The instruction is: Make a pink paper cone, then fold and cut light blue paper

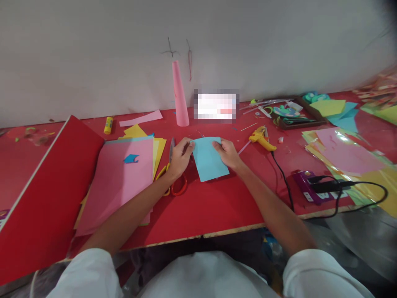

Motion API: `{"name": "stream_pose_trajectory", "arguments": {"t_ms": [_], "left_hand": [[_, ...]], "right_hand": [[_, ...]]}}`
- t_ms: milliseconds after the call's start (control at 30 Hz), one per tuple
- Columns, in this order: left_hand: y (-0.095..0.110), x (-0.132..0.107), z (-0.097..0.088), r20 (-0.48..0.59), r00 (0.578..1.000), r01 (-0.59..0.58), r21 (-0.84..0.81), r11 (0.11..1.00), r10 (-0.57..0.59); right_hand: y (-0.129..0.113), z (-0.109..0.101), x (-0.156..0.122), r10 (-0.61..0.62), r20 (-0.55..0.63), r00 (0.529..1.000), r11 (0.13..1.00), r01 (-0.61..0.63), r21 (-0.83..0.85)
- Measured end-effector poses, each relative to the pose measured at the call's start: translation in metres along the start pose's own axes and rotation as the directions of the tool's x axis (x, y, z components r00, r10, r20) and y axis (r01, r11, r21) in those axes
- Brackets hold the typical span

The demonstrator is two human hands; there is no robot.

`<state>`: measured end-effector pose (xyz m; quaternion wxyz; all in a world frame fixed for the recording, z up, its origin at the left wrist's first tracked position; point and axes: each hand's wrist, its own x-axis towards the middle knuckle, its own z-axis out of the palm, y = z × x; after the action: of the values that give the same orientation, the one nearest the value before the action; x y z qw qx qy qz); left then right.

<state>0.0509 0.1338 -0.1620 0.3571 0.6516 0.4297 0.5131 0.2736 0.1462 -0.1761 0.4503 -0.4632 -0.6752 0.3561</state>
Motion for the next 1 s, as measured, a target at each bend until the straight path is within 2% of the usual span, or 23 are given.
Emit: {"name": "stream_pose_trajectory", "arguments": {"t_ms": [267, 400, 567, 633, 700, 833, 900, 1000], "left_hand": [[0.001, -0.001, 0.000, -0.019, 0.999, 0.032, -0.026, 0.999, -0.032], [0.003, 0.001, 0.000, -0.023, 0.999, 0.025, -0.048, 0.999, -0.026], [0.006, 0.001, 0.006, 0.192, 0.980, 0.049, 0.008, 0.999, -0.050], [0.005, 0.001, 0.006, 0.217, 0.975, 0.030, 0.075, 0.997, -0.045], [0.003, 0.001, 0.004, 0.146, 0.989, 0.010, 0.115, 0.993, -0.026], [-0.001, 0.002, -0.001, -0.049, 0.999, 0.000, 0.109, 0.994, 0.006], [-0.002, 0.003, -0.002, -0.086, 0.996, 0.000, 0.098, 0.995, 0.009], [-0.002, 0.003, -0.001, -0.070, 0.997, 0.024, 0.059, 0.998, -0.020]], "right_hand": [[0.004, -0.003, 0.001, 0.004, 0.014, 1.000, 1.000, -0.004, -0.016], [-0.002, -0.002, -0.001, -0.002, -0.024, 1.000, 1.000, 0.001, -0.026], [-0.010, -0.005, -0.003, -0.016, -0.149, 0.989, 0.999, 0.011, -0.033], [-0.012, -0.005, -0.003, -0.004, -0.167, 0.986, 1.000, 0.003, -0.004], [-0.013, -0.005, -0.002, 0.027, -0.130, 0.991, 0.998, -0.019, 0.061], [-0.010, -0.004, -0.001, 0.082, 0.066, 0.994, 0.988, -0.089, 0.123], [-0.005, -0.004, -0.001, 0.087, 0.107, 0.990, 0.993, -0.094, 0.065], [0.002, -0.005, 0.000, 0.080, 0.067, 0.995, 0.997, -0.079, -0.007]]}}
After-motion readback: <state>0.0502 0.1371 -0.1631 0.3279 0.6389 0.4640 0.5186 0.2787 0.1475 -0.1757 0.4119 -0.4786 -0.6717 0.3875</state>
